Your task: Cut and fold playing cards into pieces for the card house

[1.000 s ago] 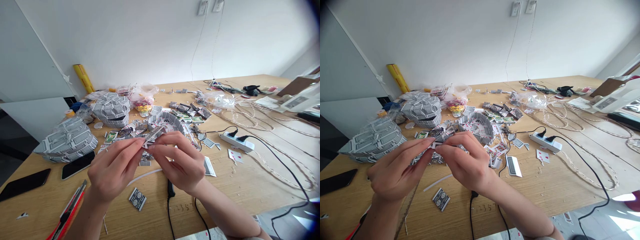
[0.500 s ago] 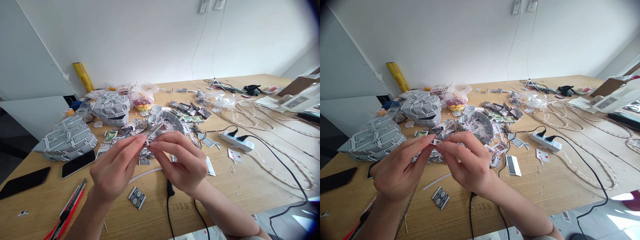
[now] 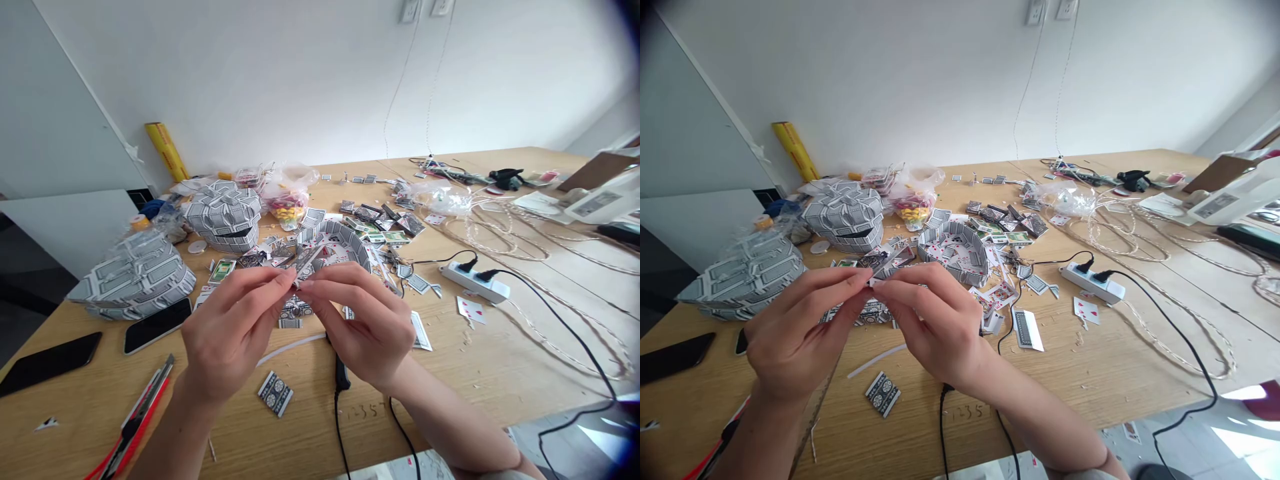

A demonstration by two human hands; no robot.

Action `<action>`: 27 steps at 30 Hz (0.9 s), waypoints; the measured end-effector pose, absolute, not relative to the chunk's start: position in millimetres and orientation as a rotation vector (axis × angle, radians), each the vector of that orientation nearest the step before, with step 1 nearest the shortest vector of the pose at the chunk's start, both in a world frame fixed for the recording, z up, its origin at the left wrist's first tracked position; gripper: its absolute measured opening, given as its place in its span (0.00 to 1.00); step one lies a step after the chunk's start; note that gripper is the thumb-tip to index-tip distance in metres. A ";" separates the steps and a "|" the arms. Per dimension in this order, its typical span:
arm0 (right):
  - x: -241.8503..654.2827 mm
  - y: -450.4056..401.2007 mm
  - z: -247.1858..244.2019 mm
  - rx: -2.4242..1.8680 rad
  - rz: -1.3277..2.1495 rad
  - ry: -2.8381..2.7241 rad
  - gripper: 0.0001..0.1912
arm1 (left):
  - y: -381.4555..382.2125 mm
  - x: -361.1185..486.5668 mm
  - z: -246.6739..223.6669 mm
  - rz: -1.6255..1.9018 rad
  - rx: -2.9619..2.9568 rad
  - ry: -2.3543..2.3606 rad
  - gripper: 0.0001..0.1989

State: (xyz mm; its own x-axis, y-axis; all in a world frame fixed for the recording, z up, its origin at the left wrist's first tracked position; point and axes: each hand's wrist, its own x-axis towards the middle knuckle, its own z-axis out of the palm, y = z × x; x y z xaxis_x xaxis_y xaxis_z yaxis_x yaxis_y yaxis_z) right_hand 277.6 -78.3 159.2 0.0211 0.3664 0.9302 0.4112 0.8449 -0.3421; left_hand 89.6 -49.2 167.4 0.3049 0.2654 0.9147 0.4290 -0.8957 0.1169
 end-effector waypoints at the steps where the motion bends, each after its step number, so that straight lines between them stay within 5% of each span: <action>1: 277.4 -78.3 159.3 -0.625 -0.032 -1.582 0.15 | -49.3 89.4 167.6 -1.641 -2.419 -0.655 0.19; 27: 277.4 -79.1 153.6 -0.730 0.139 -1.502 0.15 | -49.1 95.7 163.0 -1.768 -2.491 -0.681 0.17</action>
State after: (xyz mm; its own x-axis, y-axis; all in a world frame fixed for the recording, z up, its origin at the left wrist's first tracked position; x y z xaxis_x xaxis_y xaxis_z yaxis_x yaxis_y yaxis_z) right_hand 277.4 -79.1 153.6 0.1054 0.5138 0.8514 0.3492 0.7826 -0.5154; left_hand 95.7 -49.1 163.0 0.2673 0.3395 0.9018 0.3531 -0.9053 0.2361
